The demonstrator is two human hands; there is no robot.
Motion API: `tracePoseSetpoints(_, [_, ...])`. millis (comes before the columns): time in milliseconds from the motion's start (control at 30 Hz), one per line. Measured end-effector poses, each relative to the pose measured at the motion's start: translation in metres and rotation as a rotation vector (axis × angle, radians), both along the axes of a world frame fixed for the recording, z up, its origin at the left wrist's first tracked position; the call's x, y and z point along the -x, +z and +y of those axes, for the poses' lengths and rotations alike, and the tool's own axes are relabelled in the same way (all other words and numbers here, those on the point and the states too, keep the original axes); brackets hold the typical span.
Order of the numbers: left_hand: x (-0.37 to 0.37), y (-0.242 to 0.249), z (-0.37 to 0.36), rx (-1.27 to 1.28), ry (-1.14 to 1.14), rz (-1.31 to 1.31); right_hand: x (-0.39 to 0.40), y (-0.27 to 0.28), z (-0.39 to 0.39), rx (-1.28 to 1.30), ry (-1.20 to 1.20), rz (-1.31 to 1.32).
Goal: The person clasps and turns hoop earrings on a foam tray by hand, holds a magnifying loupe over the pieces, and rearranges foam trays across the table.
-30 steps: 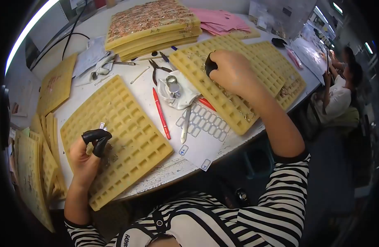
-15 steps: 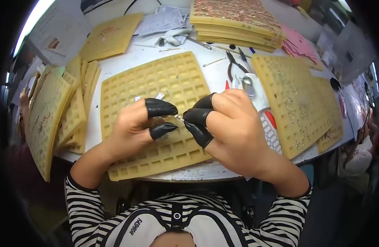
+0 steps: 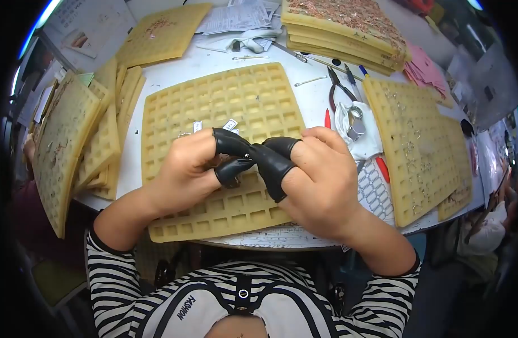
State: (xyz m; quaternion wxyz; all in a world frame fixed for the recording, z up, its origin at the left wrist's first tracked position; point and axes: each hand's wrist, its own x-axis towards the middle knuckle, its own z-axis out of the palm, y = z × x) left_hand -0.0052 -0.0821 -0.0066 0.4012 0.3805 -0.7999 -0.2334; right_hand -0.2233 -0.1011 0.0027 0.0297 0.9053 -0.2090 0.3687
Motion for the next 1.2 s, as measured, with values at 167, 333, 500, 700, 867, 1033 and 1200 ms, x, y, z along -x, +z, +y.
tracePoseSetpoints(167, [-0.001, 0.002, 0.0, -0.277, -0.045, 0.08, 0.001, 0.001, -0.006, 0.057, 0.036, 0.031])
tracePoseSetpoints(333, [0.001, 0.02, 0.002, -0.787, -0.045, 0.246, 0.003, 0.003, -0.007, -0.021, 0.011, 0.034])
tracePoseSetpoints(500, [0.002, 0.005, 0.001, -0.224, -0.004, 0.086, 0.001, -0.001, -0.008, -0.385, -0.041, -0.097])
tracePoseSetpoints(700, [-0.001, 0.004, -0.001, -0.102, 0.002, 0.076, -0.003, -0.005, -0.004, -0.581, -0.036, -0.095])
tracePoseSetpoints(867, [0.0, 0.001, -0.002, -0.015, -0.011, 0.064, -0.003, -0.004, -0.003, -0.523, -0.057, -0.069])
tracePoseSetpoints(1033, [0.0, 0.0, -0.002, 0.008, -0.003, 0.046, -0.002, -0.007, -0.004, -0.433, -0.055, -0.069])
tracePoseSetpoints(1200, [0.0, 0.0, -0.001, 0.002, 0.009, 0.022, -0.002, -0.007, -0.004, -0.336, -0.043, -0.072])
